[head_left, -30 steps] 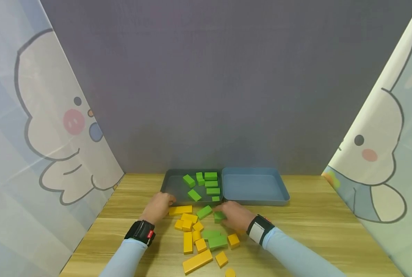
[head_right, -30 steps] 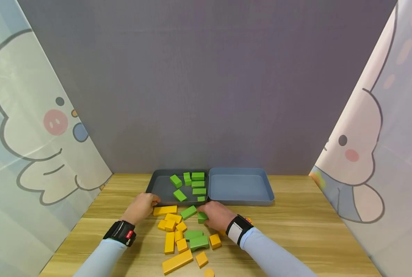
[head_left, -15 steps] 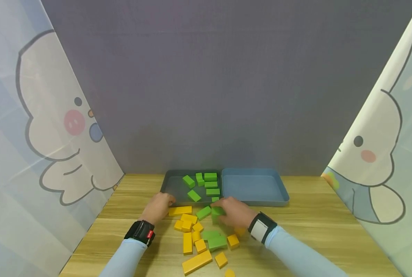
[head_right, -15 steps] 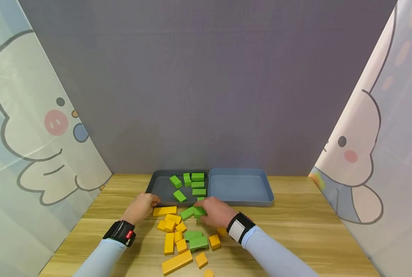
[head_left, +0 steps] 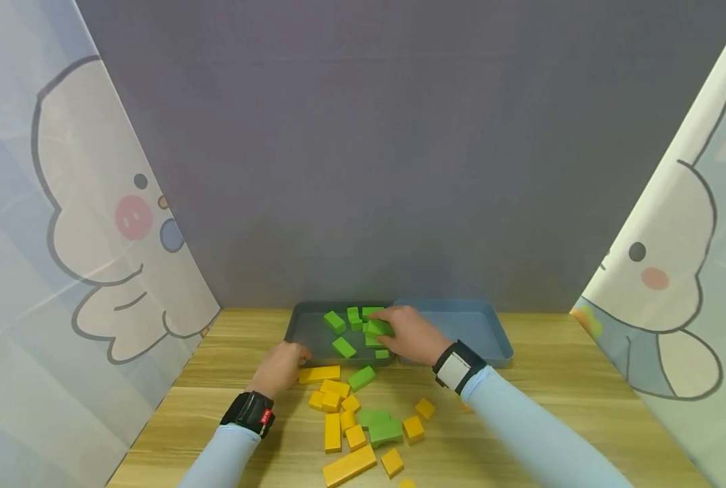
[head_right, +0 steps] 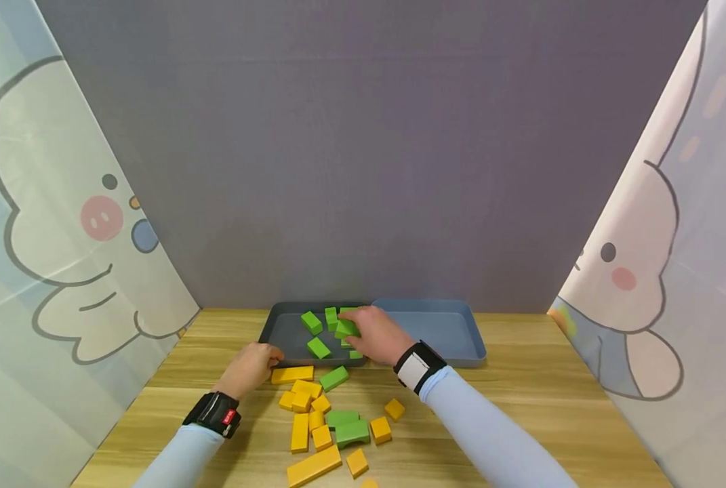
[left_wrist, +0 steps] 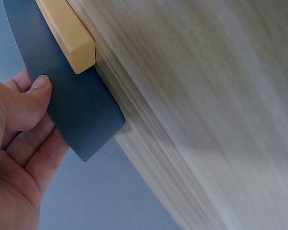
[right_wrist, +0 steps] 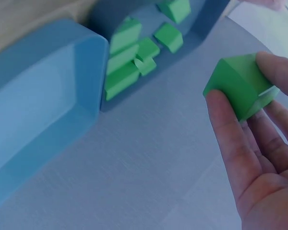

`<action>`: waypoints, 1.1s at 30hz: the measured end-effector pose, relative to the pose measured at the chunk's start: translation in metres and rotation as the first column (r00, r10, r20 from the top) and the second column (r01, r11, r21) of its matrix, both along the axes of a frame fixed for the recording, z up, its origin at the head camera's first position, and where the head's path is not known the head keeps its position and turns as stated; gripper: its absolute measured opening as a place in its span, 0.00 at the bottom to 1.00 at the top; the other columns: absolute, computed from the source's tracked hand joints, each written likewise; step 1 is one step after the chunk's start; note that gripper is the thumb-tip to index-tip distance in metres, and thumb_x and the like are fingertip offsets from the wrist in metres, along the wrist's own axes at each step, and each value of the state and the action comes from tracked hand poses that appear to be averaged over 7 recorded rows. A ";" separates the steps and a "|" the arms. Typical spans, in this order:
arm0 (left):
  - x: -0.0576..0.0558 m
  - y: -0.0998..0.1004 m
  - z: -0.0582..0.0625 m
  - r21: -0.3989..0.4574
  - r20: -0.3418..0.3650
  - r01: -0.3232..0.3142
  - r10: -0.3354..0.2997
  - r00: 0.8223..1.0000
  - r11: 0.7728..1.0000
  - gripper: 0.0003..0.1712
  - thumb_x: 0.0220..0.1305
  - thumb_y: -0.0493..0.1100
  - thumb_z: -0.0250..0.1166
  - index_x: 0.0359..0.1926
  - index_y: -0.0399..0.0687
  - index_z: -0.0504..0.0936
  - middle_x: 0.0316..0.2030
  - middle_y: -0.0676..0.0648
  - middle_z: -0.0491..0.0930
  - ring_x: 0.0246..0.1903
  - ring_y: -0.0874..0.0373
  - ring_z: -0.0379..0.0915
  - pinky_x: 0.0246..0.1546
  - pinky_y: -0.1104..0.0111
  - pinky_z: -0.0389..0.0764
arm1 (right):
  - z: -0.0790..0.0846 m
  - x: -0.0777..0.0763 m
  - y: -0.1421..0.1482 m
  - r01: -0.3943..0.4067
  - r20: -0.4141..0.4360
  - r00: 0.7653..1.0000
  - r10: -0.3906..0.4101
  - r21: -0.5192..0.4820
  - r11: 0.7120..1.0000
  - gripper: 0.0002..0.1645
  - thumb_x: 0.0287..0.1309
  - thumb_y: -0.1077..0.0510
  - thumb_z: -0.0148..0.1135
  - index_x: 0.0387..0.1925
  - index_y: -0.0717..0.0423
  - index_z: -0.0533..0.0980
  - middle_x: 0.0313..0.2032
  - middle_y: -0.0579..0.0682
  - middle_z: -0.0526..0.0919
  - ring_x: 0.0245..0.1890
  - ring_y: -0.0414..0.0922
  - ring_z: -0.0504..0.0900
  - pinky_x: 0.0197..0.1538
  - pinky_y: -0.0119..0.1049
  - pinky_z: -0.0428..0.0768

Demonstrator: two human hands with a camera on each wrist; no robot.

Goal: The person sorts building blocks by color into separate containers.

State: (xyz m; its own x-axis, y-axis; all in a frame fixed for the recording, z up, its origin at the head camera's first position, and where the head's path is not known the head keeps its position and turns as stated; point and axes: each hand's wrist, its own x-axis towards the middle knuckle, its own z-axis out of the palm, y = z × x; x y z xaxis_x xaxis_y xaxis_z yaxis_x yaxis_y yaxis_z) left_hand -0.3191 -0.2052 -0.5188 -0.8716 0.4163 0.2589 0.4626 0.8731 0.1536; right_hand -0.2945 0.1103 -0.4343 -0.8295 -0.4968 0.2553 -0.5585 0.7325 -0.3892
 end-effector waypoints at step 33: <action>0.001 -0.003 -0.001 0.000 -0.060 0.025 -0.025 0.998 1.000 0.10 0.60 0.30 0.71 0.36 0.49 0.92 0.36 0.51 0.92 0.36 0.55 0.88 0.42 0.60 0.90 | -0.049 -0.068 -0.068 0.279 0.090 0.958 -0.273 -0.060 0.958 0.28 0.58 0.60 0.76 0.60 0.64 0.81 0.52 0.59 0.89 0.37 0.47 0.87 0.41 0.41 0.86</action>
State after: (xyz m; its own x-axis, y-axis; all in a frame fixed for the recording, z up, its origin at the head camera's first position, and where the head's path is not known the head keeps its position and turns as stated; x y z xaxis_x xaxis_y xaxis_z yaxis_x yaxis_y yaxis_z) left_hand -0.3185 -0.2086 -0.5194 -0.8437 0.4377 0.3108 0.4928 0.8611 0.1251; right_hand -0.3629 0.0420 -0.4836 -0.9510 -0.2281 0.2089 -0.3030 0.8223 -0.4816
